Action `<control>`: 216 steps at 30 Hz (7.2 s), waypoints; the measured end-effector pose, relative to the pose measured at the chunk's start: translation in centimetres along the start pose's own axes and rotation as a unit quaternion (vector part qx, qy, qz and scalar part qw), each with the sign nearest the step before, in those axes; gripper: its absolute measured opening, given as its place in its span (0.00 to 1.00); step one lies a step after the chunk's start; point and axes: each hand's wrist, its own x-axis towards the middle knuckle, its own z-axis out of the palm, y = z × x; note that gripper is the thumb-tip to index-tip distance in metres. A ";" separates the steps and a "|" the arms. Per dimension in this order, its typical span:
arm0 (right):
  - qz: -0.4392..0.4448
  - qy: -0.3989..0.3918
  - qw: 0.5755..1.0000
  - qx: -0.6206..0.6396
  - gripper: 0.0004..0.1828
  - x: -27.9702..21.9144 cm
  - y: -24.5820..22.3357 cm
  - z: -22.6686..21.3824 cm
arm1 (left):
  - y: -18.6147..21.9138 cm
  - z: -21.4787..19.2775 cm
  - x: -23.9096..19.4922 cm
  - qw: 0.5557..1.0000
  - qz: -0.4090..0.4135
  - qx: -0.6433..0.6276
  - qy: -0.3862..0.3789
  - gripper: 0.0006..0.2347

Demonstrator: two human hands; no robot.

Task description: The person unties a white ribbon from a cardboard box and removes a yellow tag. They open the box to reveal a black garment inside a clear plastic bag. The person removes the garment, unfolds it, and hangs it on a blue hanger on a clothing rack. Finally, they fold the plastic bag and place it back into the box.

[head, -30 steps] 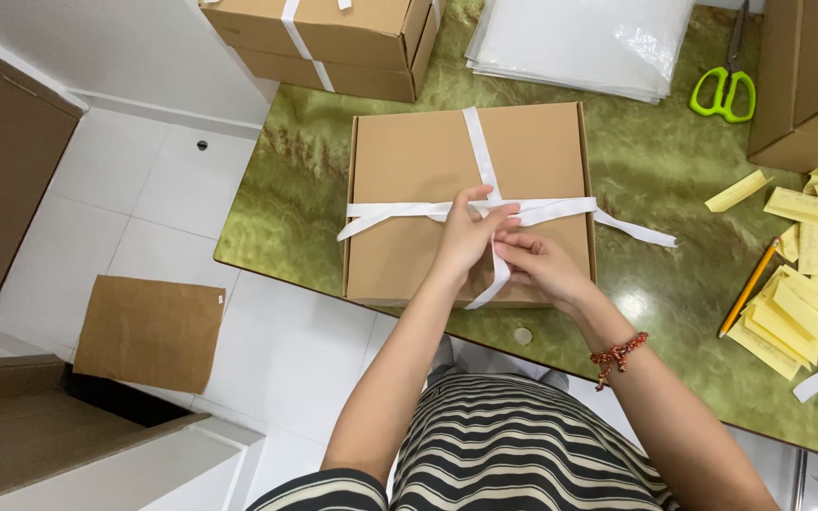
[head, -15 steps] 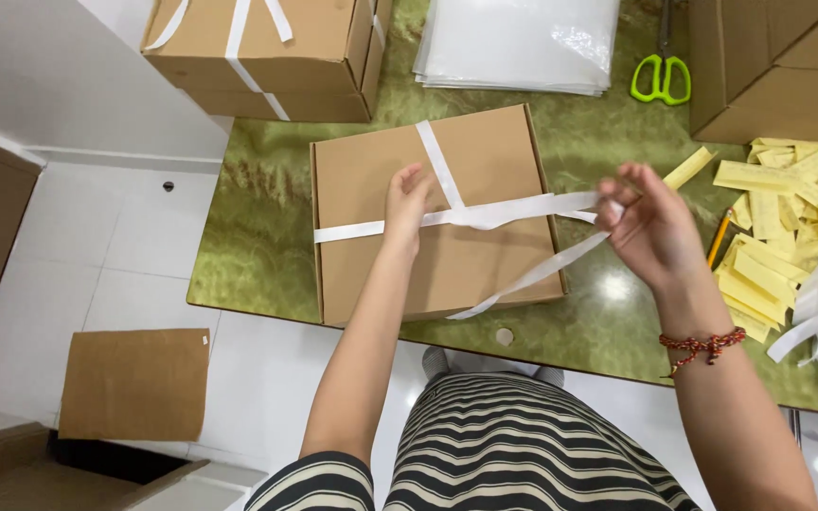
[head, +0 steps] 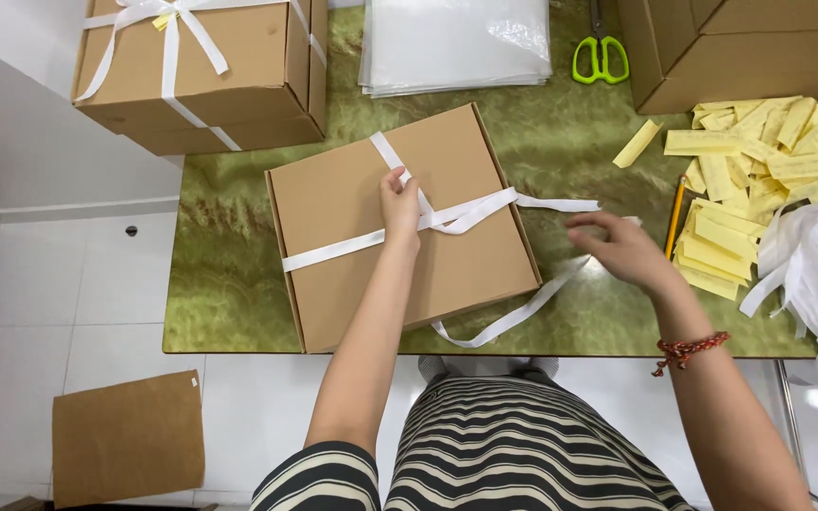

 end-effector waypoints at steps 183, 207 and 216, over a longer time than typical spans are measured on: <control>0.051 0.053 0.850 0.522 0.50 2.7 -3.0 18.8 | -10.6 -30.6 -7.3 0.864 0.094 0.472 0.150 0.09; 0.021 -0.189 0.955 0.227 0.19 -9.7 12.8 26.6 | -11.1 -27.3 -34.4 0.891 0.084 0.274 0.352 0.04; -0.006 -0.310 0.944 0.114 0.19 -16.0 7.9 31.2 | -4.8 -32.6 -38.8 0.900 0.116 0.267 0.325 0.13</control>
